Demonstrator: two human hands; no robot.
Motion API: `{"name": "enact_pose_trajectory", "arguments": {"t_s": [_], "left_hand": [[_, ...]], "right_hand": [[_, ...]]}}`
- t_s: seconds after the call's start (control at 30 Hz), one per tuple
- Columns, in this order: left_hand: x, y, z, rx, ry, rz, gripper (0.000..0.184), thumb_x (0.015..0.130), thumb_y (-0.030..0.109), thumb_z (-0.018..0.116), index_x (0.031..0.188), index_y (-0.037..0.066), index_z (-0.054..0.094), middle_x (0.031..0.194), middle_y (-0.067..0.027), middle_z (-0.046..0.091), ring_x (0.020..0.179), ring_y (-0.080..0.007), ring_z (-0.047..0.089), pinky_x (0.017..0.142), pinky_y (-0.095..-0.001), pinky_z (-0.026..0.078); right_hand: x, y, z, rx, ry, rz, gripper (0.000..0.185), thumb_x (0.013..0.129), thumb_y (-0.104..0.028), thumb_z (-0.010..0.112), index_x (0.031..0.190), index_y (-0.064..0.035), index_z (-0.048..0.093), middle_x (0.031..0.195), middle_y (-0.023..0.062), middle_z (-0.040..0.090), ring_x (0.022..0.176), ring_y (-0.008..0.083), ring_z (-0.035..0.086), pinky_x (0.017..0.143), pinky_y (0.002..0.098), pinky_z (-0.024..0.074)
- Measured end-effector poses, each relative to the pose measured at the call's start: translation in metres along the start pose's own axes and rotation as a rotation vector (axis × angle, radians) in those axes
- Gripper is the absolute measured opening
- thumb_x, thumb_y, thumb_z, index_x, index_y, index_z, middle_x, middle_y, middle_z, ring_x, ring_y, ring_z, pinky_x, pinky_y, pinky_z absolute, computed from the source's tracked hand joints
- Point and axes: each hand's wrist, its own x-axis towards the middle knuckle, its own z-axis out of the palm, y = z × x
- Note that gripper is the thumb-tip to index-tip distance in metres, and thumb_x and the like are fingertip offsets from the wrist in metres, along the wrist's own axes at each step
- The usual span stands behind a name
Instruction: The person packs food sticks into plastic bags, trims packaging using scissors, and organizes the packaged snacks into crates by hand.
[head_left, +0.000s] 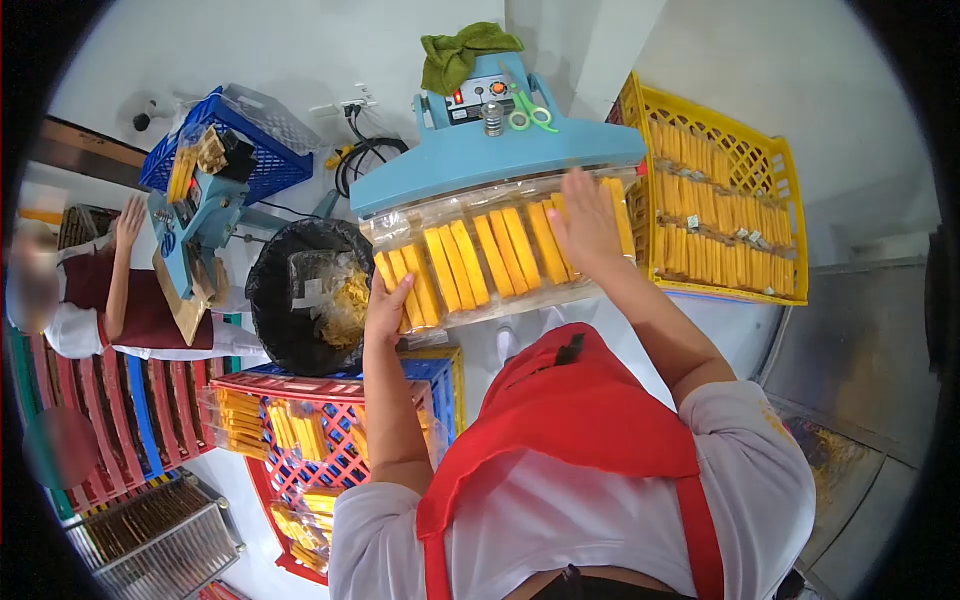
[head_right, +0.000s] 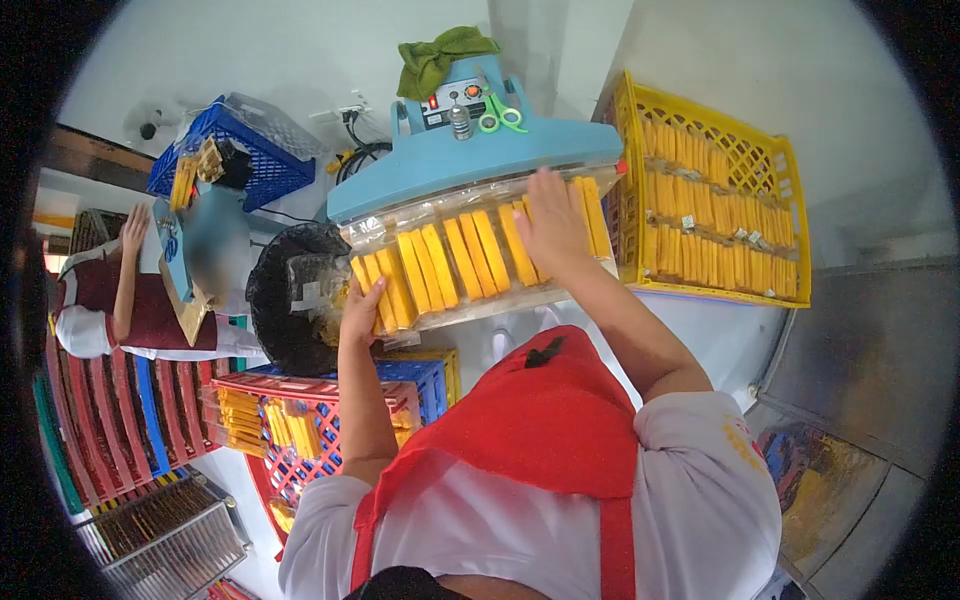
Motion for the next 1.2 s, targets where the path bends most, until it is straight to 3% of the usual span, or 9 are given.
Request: {"name": "enact_pose_trajectory", "arguments": {"t_s": [0.37,0.47,0.63,0.77,0.9,0.97,1.1,1.13,1.2], "left_hand": [[-0.010,0.009,-0.014,-0.054,0.077,0.078,0.036,0.085,0.012,0.051,0.117,0.003,0.039,0.107,-0.0086,0.052,0.093,-0.0178,0.054,0.076,-0.0307,0.046],[-0.023,0.030,-0.006,-0.216,-0.001,0.022,0.039,0.086,0.015,0.048,0.121,0.003,0.036,0.111,-0.0088,0.050,0.099,-0.0188,0.052,0.082,-0.0309,0.043],[-0.040,0.061,0.064,-0.128,-0.115,0.073,0.047,0.085,0.012,0.050,0.126,0.004,0.030,0.116,-0.0085,0.047,0.103,-0.0184,0.048,0.086,-0.0310,0.040],[-0.023,0.039,0.084,-0.189,-0.192,0.072,0.052,0.086,0.008,0.046,0.130,0.005,0.019,0.121,-0.0091,0.041,0.108,-0.0180,0.044,0.088,-0.0308,0.038],[-0.011,0.035,0.086,-0.197,-0.215,0.033,0.063,0.086,0.006,0.046,0.135,0.006,0.006,0.126,-0.0100,0.035,0.110,-0.0196,0.042,0.090,-0.0311,0.036],[-0.009,0.034,0.078,-0.110,-0.195,0.012,0.067,0.086,0.012,0.048,0.135,0.006,0.004,0.131,-0.0128,0.030,0.119,-0.0213,0.033,0.097,-0.0324,0.028],[-0.004,0.018,0.056,0.089,0.063,-0.069,0.053,0.089,0.029,0.042,0.132,0.007,0.020,0.129,-0.0098,0.036,0.115,-0.0211,0.039,0.094,-0.0348,0.033],[-0.001,0.012,0.052,-0.106,-0.020,-0.075,0.062,0.087,0.039,0.039,0.134,0.007,0.014,0.134,-0.0108,0.025,0.123,-0.0216,0.022,0.099,-0.0328,0.019],[0.003,0.006,0.057,-0.212,-0.094,-0.070,0.067,0.086,0.050,0.033,0.134,0.007,0.016,0.136,-0.0107,0.025,0.126,-0.0225,0.021,0.101,-0.0320,0.017]], "right_hand": [[-0.021,0.051,0.002,0.037,-0.110,0.135,0.060,0.080,-0.029,0.049,0.129,-0.0020,0.028,0.135,0.0197,0.023,0.126,0.0307,0.020,0.096,0.0441,0.0289],[-0.030,0.056,-0.014,0.011,-0.096,0.340,0.067,0.072,-0.022,0.057,0.129,-0.0023,0.027,0.130,0.0214,0.031,0.122,0.0319,0.029,0.095,0.0422,0.0309],[-0.026,0.043,-0.079,1.253,-0.209,0.380,0.086,0.062,-0.013,0.067,0.131,0.0017,0.019,0.127,0.0159,0.036,0.114,0.0270,0.041,0.096,0.0327,0.0311],[-0.013,-0.014,-0.036,1.033,-0.134,-0.005,0.085,0.067,-0.017,0.066,0.131,0.0038,0.016,0.129,0.0185,0.033,0.121,0.0260,0.031,0.100,0.0329,0.0244],[-0.004,-0.060,-0.017,0.782,-0.147,-0.018,0.078,0.070,-0.024,0.063,0.129,0.0047,0.021,0.123,0.0265,0.037,0.115,0.0341,0.038,0.095,0.0351,0.0309],[-0.003,-0.056,-0.015,0.825,-0.197,-0.011,0.076,0.071,-0.027,0.062,0.128,0.0054,0.022,0.122,0.0279,0.037,0.115,0.0348,0.038,0.095,0.0353,0.0311],[-0.002,0.025,0.012,0.862,-0.051,0.387,0.064,0.075,-0.031,0.059,0.121,0.0070,0.035,0.116,0.0236,0.046,0.108,0.0283,0.046,0.088,0.0347,0.0369],[-0.005,0.025,0.014,0.864,-0.053,0.385,0.064,0.075,-0.031,0.059,0.121,0.0070,0.035,0.116,0.0236,0.046,0.108,0.0283,0.046,0.088,0.0347,0.0369],[-0.013,0.024,0.017,1.296,-0.578,0.624,0.064,0.075,-0.032,0.061,0.119,0.0070,0.037,0.113,0.0197,0.049,0.103,0.0231,0.049,0.085,0.0317,0.0389]]}}
